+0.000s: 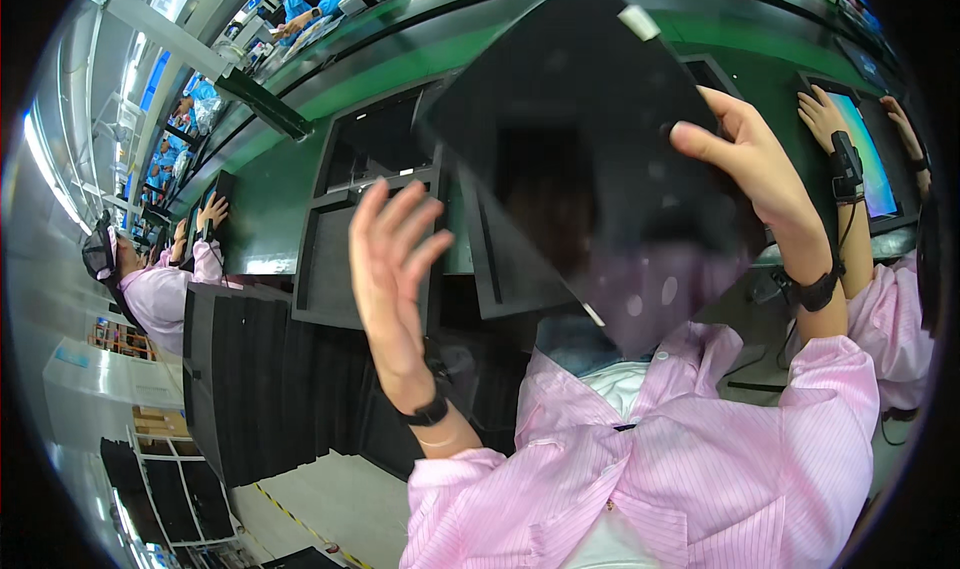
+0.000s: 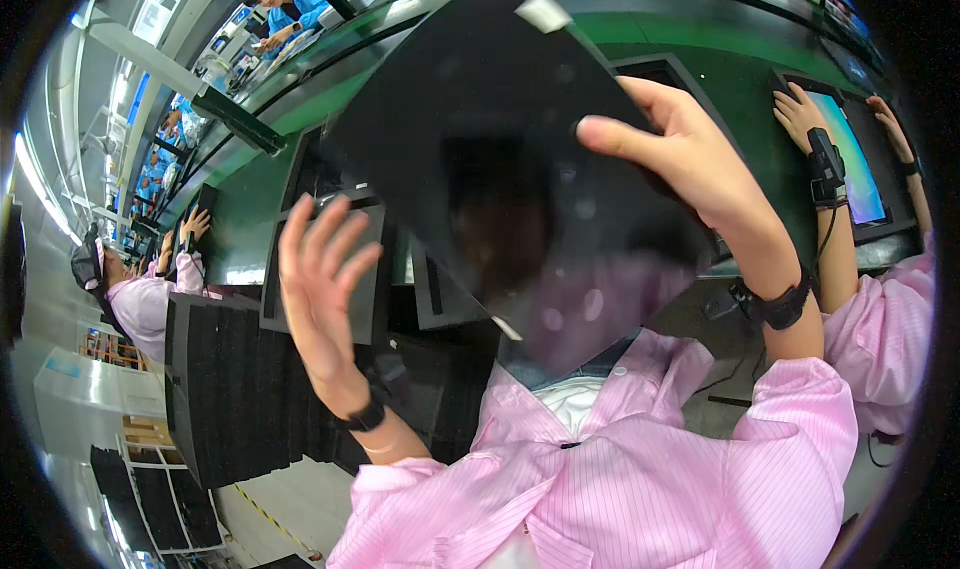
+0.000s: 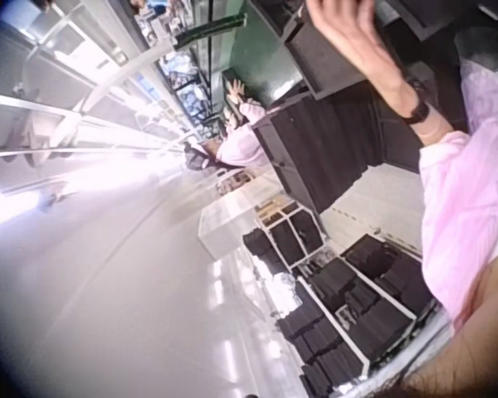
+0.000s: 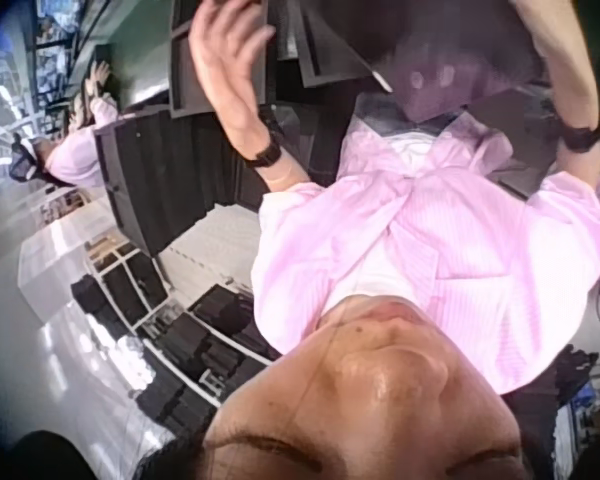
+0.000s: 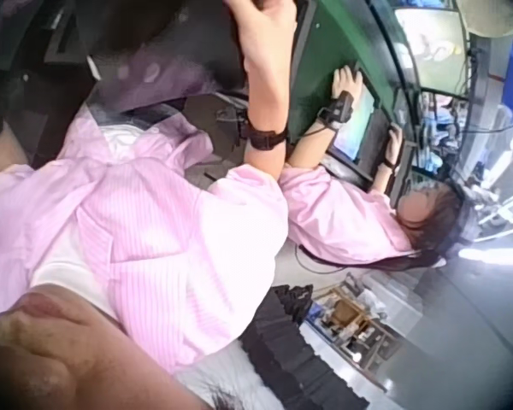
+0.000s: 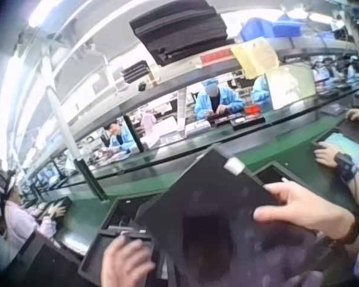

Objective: Peeling protective plastic off tablets and checking screen functionality.

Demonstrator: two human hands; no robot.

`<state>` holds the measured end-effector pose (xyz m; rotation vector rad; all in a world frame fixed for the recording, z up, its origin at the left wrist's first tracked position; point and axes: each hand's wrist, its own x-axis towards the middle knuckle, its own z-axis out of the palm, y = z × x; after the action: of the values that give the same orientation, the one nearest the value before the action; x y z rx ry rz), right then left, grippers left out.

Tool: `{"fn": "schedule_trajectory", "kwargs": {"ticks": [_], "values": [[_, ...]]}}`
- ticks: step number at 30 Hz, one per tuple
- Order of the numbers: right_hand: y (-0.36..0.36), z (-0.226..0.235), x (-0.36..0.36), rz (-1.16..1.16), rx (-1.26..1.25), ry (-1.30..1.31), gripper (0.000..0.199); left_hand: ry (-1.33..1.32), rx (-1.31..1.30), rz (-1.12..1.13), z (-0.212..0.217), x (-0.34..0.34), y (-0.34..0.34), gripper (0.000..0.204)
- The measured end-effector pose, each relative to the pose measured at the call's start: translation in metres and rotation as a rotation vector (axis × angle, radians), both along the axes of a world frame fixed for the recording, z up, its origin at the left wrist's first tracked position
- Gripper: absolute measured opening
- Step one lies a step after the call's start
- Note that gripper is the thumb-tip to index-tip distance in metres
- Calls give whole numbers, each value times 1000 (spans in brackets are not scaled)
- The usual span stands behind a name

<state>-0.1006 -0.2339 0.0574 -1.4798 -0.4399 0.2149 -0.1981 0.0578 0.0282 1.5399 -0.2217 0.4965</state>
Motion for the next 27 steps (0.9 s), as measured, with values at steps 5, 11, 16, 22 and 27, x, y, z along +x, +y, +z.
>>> {"fn": "schedule_trajectory", "kwargs": {"ticks": [5, 11, 16, 22, 27], "values": [[-6, -42, 15, -121, 421, 377, 26, -44, -300, -237, -25, -16, -70, 123], [-11, -104, 30, -4, 457, 516, 32, -257, 21, -192, -34, -1, -82, 73], [0, -98, 15, 30, 517, 646, 25, -105, -15, 0, -29, -10, -95, 64], [3, -119, 19, 5, 492, 630, 28, -142, 81, -39, -41, -7, -93, 59], [0, -126, 19, -100, 504, 542, 27, -176, 74, -95, -42, -3, -87, 58]]}}
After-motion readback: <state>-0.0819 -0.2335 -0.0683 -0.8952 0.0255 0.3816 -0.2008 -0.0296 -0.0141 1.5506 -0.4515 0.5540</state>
